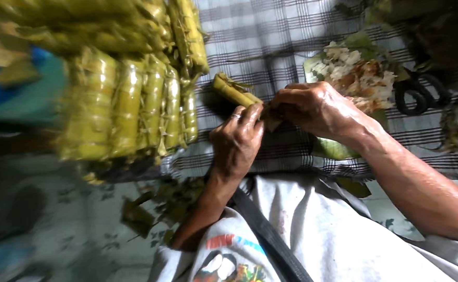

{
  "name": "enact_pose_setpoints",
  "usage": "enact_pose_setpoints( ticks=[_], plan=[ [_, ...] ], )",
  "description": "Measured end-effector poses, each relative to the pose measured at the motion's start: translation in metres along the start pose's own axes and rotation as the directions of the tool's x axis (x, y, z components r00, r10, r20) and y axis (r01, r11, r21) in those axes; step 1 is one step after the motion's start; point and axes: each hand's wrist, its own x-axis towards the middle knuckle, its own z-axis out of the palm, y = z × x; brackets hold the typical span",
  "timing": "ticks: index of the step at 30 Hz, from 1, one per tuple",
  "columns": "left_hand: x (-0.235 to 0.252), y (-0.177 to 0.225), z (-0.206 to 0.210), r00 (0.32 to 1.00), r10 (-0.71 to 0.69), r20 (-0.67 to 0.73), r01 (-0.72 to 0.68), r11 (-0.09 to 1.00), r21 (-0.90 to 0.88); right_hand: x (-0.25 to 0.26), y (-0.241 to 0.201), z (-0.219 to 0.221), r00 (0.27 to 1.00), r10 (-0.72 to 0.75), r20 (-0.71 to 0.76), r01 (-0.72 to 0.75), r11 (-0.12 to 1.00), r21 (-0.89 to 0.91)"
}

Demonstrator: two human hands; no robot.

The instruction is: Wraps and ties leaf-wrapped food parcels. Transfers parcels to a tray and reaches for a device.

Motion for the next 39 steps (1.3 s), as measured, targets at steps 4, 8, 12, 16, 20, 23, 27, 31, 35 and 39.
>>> enact_pose_setpoints(
  ticks=[4, 8, 12, 16, 20, 23, 27, 31, 35, 39],
  plan=[
    [-0.006, -0.006, 0.002, 0.997, 0.063, -0.054, -0.061, 0.997, 0.046, 0.001, -0.003, 0.001, 1.000, -0.031, -0.003, 0.031, 0.994, 0.100],
    [-0.011, -0.002, -0.005, 1.000, -0.028, 0.007, 0.028, 0.994, -0.107, 0.001, -0.006, -0.001, 0.999, -0.026, -0.028, 0.029, 0.990, 0.139],
    [-0.015, 0.007, -0.006, 0.992, -0.090, 0.086, 0.112, 0.946, -0.305, 0.002, -0.007, 0.007, 0.999, -0.016, -0.041, 0.020, 0.994, 0.105],
    [-0.025, 0.010, -0.001, 0.986, -0.114, 0.119, 0.152, 0.909, -0.387, -0.001, -0.014, 0.012, 0.999, 0.009, -0.041, -0.006, 0.996, 0.090],
    [-0.032, 0.001, -0.006, 0.979, -0.171, 0.115, 0.202, 0.908, -0.367, -0.011, -0.012, 0.017, 0.994, 0.063, -0.093, -0.042, 0.977, 0.207],
    [-0.033, -0.001, -0.009, 0.971, -0.212, 0.112, 0.240, 0.875, -0.420, -0.015, -0.012, 0.018, 0.991, 0.108, -0.085, -0.073, 0.938, 0.338],
    [-0.027, -0.008, -0.004, 0.964, -0.247, 0.097, 0.252, 0.740, -0.623, -0.012, -0.007, 0.022, 0.986, 0.141, -0.093, -0.085, 0.888, 0.452],
    [-0.015, -0.022, -0.007, 0.972, -0.216, 0.091, 0.226, 0.761, -0.608, -0.008, -0.006, 0.024, 0.985, 0.134, -0.109, -0.071, 0.889, 0.451],
    [-0.020, -0.018, -0.011, 0.982, -0.151, 0.112, 0.185, 0.888, -0.422, -0.008, -0.011, 0.028, 0.987, 0.022, -0.162, -0.002, 0.992, 0.122],
    [-0.025, -0.018, -0.009, 0.975, -0.186, 0.123, 0.220, 0.890, -0.400, -0.008, -0.012, 0.032, 0.983, -0.015, -0.186, 0.008, 0.999, -0.039]
  ],
)
